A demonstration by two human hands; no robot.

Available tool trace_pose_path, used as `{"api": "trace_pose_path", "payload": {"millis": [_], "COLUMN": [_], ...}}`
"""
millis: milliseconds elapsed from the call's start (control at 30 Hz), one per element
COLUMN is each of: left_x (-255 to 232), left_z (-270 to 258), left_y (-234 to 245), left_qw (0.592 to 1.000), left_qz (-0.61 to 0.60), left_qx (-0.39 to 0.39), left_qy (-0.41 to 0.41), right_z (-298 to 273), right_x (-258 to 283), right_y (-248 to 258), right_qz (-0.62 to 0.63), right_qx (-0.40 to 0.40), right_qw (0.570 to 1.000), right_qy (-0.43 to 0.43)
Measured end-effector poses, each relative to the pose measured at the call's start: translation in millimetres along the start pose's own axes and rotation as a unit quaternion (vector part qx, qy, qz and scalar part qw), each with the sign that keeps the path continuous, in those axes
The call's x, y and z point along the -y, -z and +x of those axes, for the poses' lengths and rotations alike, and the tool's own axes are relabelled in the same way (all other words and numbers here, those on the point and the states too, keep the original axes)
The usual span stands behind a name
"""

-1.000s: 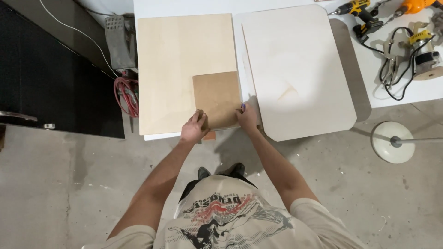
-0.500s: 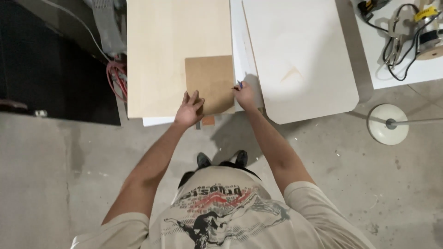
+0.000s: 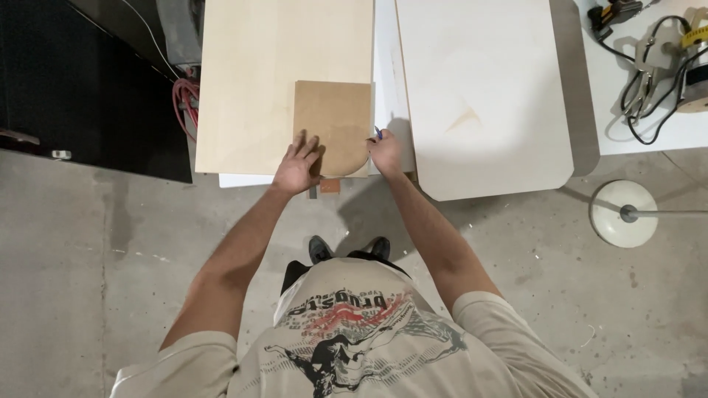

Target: The person uses a miter saw to cut a white rectangular board in a workshop. They then place the board on a workbench, position a smaller cardboard template on top, and trace the template's outline with a pen. Finally, the person returns to the miter saw to cut a larger piece of plywood.

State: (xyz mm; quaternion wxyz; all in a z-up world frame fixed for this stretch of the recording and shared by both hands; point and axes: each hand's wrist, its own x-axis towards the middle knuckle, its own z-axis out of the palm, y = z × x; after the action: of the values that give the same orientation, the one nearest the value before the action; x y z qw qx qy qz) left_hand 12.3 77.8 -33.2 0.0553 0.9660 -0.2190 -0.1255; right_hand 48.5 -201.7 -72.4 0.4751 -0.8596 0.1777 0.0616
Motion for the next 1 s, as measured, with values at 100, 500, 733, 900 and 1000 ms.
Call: {"api": "trace_pose_path", "payload": {"millis": [100,500,733,900,1000], "left_x": [7,17,11,15,12], "left_z": [5,10,2,4,4], "left_y": [-27,-45,-42,-36,-31], "left_qw": [1.0,0.998,0.998,0.999,0.999], "left_qz": [0.002,0.028,0.018,0.004,-0.004], "left_qx": [0.021,-0.025,-0.046,-0.037,-0.037], "left_qy": [-0.012,-0.043,-0.038,-0.039,-0.035], "right_z": [-3,7,6,-5,-5], "right_x": [0,-5,-7,8,10], "right_y": [1,-5,-9,-3,-3], "right_qz": [0.0,0.034,0.025,0.041,-0.032], "right_qx": [-0.003,-0.011,-0.011,-0.014,-0.008], "right_qw": [1.0,0.999,1.0,0.999,0.999], "right_qy": [-0.002,0.009,-0.004,-0.009,-0.002]}}
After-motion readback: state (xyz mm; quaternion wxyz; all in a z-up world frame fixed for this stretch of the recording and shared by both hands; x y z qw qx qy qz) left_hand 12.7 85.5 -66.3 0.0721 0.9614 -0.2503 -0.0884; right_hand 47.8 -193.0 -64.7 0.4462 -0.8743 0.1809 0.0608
